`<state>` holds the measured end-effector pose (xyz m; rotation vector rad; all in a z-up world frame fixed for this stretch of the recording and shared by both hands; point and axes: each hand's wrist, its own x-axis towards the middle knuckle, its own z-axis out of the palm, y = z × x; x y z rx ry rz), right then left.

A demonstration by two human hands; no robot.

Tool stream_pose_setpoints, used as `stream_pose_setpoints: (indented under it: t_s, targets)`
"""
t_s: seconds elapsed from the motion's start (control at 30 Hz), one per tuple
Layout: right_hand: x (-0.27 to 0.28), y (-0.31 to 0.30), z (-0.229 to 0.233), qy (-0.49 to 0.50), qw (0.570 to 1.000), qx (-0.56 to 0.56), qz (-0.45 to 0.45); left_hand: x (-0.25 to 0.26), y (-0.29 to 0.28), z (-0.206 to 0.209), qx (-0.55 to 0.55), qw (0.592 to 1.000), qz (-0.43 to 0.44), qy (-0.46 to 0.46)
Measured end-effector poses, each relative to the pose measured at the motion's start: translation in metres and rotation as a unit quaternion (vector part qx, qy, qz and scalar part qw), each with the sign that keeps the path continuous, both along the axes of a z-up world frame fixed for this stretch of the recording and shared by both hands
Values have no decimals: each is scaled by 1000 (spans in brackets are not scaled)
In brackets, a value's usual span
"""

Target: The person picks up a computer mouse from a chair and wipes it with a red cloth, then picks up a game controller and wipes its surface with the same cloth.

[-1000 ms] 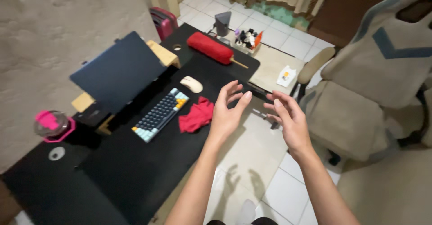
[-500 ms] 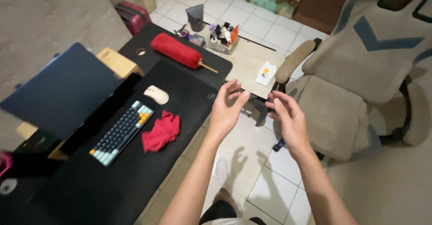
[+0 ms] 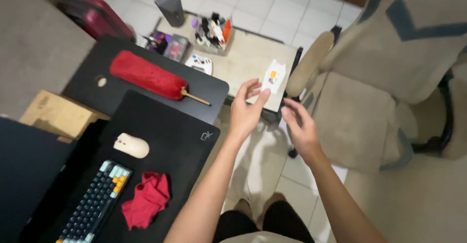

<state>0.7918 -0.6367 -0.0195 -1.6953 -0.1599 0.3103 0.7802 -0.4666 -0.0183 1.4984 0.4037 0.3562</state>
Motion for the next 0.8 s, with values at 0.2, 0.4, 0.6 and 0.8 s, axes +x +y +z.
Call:
stream_pose_setpoints:
  t_s: [0.2,0.4,0.6,0.8]
  targets:
    - [81,24,-68,61,997,-51,-10,91,16,-87,35,998,-3,53]
    - [149,49,-190,99,985,-144,1,162,23,-214,76,979,-15,186]
    - [198,57,-353,43,969,-241,-1,219,27,-341,177,950,-73,247]
    - [230,48,-450,48,951,-303,-22,263,17,-424,147,948,-86,269]
